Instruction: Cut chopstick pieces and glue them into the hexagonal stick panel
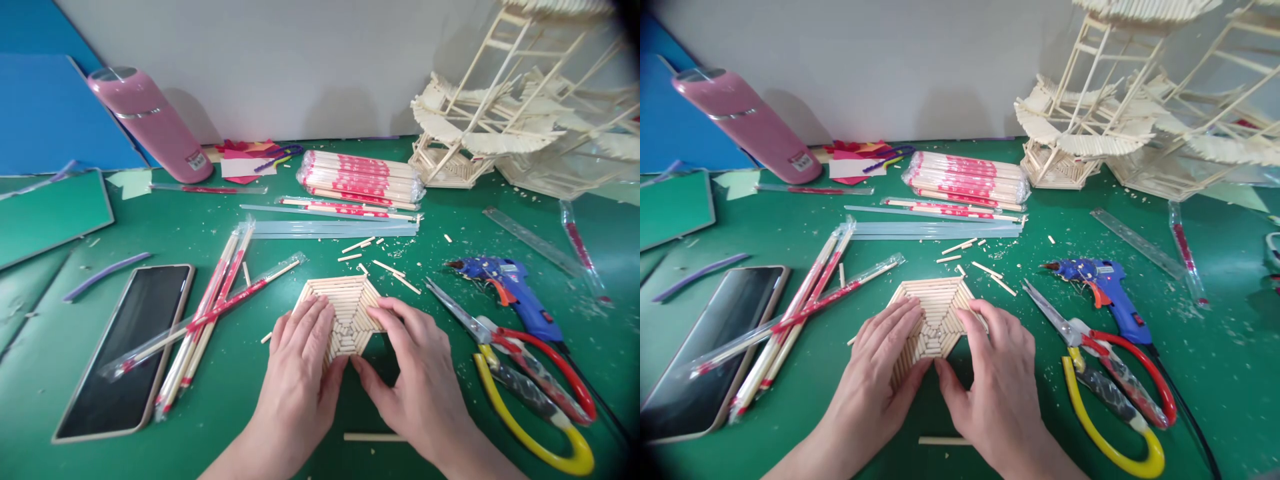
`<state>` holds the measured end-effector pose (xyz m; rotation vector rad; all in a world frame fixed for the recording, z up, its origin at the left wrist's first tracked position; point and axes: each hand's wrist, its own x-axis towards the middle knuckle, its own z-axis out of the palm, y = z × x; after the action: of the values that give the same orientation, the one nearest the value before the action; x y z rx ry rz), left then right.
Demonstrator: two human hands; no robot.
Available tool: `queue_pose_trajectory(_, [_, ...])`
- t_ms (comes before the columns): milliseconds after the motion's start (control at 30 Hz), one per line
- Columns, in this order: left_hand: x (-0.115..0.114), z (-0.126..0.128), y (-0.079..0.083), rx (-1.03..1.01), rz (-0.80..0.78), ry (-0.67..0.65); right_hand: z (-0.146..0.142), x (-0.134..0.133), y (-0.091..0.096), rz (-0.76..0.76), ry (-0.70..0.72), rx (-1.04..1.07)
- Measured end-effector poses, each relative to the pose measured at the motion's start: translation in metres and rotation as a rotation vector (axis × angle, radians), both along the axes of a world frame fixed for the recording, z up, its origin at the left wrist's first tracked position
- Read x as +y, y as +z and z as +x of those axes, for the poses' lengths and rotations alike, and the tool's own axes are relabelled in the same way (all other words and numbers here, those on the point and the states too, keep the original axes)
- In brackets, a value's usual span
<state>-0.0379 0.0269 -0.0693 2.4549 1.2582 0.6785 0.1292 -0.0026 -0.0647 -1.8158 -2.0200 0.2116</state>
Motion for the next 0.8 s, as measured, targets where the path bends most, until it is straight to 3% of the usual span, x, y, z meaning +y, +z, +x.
queue_pose_trajectory(333, [-0.002, -0.002, -0.002, 0.055, 0.019, 0.016, 0.003, -0.001, 0.002, 0.025, 0.012, 0.068])
queue_pose_trajectory(533, [-0.001, 0.001, 0.0, 0.054, 0.02, 0.046, 0.016, -0.005, 0.009, 0.355, -0.046, 0.426])
queue_pose_trajectory(800, [-0.004, 0.003, 0.002, 0.051, 0.036, 0.109, 0.042, -0.018, 0.023, 0.424, -0.175, 0.592])
